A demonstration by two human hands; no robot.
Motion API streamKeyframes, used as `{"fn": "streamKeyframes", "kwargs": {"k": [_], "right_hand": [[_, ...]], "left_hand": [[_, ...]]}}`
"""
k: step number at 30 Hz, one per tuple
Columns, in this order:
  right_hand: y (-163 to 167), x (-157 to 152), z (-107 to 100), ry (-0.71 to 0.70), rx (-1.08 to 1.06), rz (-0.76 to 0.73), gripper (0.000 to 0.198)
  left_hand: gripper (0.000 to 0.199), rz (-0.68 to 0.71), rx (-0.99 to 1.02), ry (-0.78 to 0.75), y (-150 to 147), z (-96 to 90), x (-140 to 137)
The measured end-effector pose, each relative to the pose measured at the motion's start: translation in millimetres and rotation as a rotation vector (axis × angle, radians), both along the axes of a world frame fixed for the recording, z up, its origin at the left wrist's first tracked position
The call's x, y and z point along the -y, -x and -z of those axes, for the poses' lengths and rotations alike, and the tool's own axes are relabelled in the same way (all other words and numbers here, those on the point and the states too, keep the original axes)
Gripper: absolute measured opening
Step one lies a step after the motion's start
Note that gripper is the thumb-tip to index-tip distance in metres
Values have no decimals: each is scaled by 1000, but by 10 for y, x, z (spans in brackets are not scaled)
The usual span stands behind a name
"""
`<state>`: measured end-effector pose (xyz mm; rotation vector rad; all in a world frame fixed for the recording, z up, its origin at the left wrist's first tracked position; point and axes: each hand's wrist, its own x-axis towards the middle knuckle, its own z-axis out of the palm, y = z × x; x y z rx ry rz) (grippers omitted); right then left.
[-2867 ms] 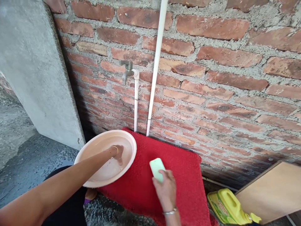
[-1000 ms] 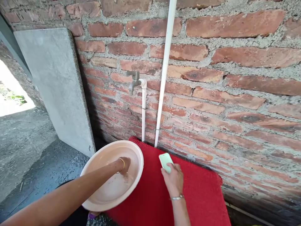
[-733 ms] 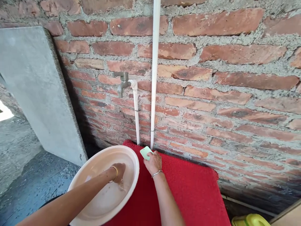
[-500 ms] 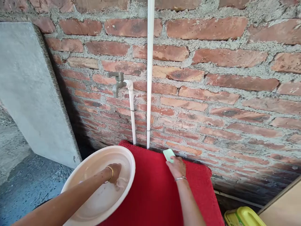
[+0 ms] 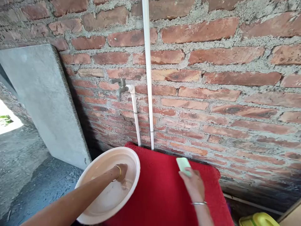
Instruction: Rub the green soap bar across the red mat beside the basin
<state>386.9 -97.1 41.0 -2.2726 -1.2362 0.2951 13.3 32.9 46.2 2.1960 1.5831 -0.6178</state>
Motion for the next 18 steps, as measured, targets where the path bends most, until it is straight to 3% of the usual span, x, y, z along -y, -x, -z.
{"fn": "streamKeyframes", "kwargs": {"k": [4, 6, 8, 10, 12, 18], "right_hand": [[1202, -361, -46, 8, 11, -388, 26], [1572, -440, -60, 22, 67, -483, 24], [1706, -463, -50, 43, 94, -526, 25], [1596, -436, -34, 65, 95, -511, 27], [1274, -352, -30, 91, 96, -444, 27], [-296, 339, -90, 182, 135, -63, 34]], "left_hand": [[67, 8, -96, 24, 15, -37, 18], [72, 25, -118, 45, 25, -81, 36], [77, 34, -124, 50, 35, -121, 56], [76, 35, -119, 39, 42, -151, 71], [73, 41, -115, 31, 43, -167, 79], [60, 50, -98, 63, 33, -148, 58]]}}
